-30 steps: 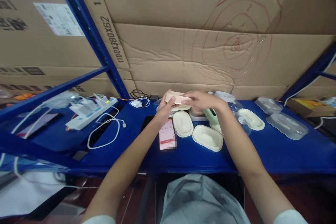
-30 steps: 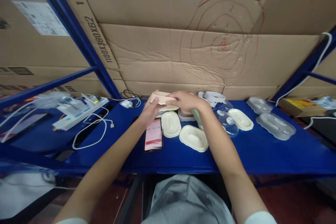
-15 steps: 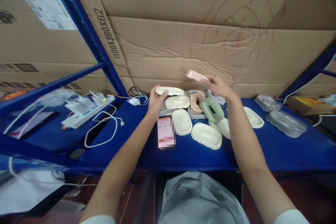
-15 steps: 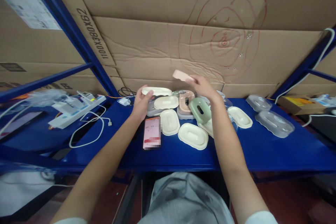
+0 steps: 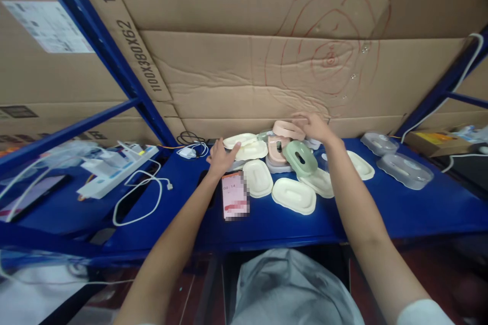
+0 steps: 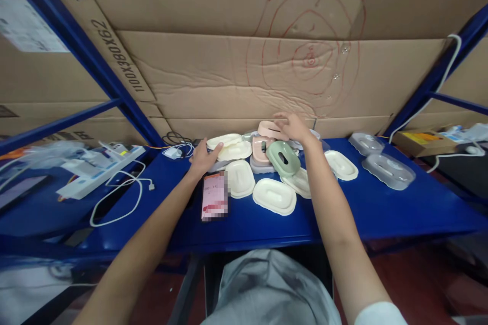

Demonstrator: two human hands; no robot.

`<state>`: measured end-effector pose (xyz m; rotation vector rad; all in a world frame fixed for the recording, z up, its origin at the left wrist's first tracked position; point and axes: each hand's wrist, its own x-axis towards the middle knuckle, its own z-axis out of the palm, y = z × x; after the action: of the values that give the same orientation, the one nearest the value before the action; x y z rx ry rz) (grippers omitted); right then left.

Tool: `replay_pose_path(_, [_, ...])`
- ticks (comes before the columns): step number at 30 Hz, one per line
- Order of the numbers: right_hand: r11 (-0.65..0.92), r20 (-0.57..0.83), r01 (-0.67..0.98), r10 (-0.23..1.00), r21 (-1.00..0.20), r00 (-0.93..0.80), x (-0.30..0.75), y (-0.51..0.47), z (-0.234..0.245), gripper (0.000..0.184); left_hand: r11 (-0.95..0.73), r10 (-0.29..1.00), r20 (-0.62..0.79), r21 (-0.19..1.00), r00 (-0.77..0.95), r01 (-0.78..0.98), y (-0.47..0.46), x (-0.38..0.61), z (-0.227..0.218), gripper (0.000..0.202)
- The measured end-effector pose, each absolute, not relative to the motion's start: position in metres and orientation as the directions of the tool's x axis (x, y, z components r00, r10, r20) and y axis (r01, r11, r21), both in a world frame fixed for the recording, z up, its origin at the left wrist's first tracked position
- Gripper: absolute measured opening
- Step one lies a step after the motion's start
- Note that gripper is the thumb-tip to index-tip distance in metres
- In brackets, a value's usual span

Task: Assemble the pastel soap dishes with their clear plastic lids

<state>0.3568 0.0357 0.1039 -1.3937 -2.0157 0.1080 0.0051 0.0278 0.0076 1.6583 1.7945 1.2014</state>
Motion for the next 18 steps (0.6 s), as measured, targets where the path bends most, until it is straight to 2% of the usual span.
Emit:
replay_pose_path(2, [0.341,0.471,0.851,0.873,-0.400,-0.128,0.383,0.021,0.102,0.040,-0.061,0.951,0.238,0.774,-0.199,0.630,0.026,0.007,0.009,0.092])
replay_pose_path(4, [0.193,0.448,0.909,0.894,-0.369,-0.008,0.421,-0.001,0.094,0.041,-0.061,0.953,0.240,0.750,-0.186,0.659,0.024,0.010,0.010,0.095])
replay_pose_path(7, [-0.138,0.390,0.936,0.882,-0.324,0.265,0.488,-0.042,0.075,0.044,-0.090,0.957,0.254,0.721,-0.140,0.687,0.020,0.014,0.011,0.094])
replay_pose_path(10, [-0.419,0.319,0.861,0.806,-0.288,0.498,0.547,-0.080,0.053,0.052,-0.112,0.958,0.264,0.698,-0.109,0.707,0.016,0.016,0.012,0.093])
replay_pose_path(12, [-0.486,0.276,0.834,0.790,-0.262,0.547,0.573,-0.098,0.038,0.058,-0.113,0.957,0.271,0.683,-0.107,0.722,0.014,0.016,0.014,0.093])
replay_pose_path(18, [-0.529,0.243,0.821,0.785,-0.215,0.569,0.607,-0.125,0.012,0.069,-0.180,0.921,0.379,0.613,-0.087,0.769,0.002,0.020,0.019,0.085])
